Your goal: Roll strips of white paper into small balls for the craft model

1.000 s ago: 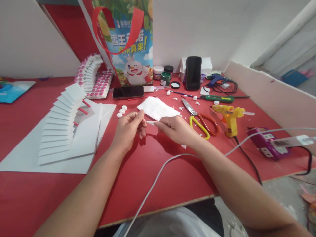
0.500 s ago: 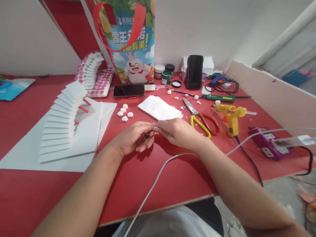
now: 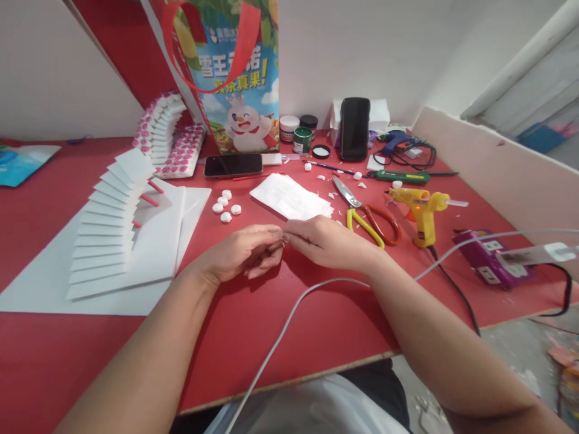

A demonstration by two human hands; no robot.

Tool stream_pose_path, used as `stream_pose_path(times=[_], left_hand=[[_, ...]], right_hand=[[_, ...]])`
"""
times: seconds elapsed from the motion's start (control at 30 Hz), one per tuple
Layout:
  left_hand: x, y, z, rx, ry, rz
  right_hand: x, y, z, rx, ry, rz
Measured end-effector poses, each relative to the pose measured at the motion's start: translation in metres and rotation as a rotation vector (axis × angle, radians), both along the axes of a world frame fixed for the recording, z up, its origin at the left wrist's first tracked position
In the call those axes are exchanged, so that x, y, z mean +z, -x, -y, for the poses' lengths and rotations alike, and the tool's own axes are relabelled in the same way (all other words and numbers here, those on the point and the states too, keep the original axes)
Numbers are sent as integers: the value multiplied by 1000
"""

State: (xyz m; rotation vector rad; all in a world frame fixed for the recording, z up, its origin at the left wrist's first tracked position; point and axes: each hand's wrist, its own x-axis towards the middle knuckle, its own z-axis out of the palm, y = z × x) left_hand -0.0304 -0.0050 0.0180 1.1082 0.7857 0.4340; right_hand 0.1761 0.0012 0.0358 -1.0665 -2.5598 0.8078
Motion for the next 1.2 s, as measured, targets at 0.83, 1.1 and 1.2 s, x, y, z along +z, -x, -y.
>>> stream_pose_path(times=[0.83,1.1,1.2], left_hand=[[-7,-8,0,165,-451,-133],[-7,-7,0,87,-1077,-482],[-7,-9,1,93,-1114,-527]], right_hand=[[-3,4,-8,-246,472,-388],[1,10,-8,-446,975,-436],[-4,10,-9,-457,922,-482]])
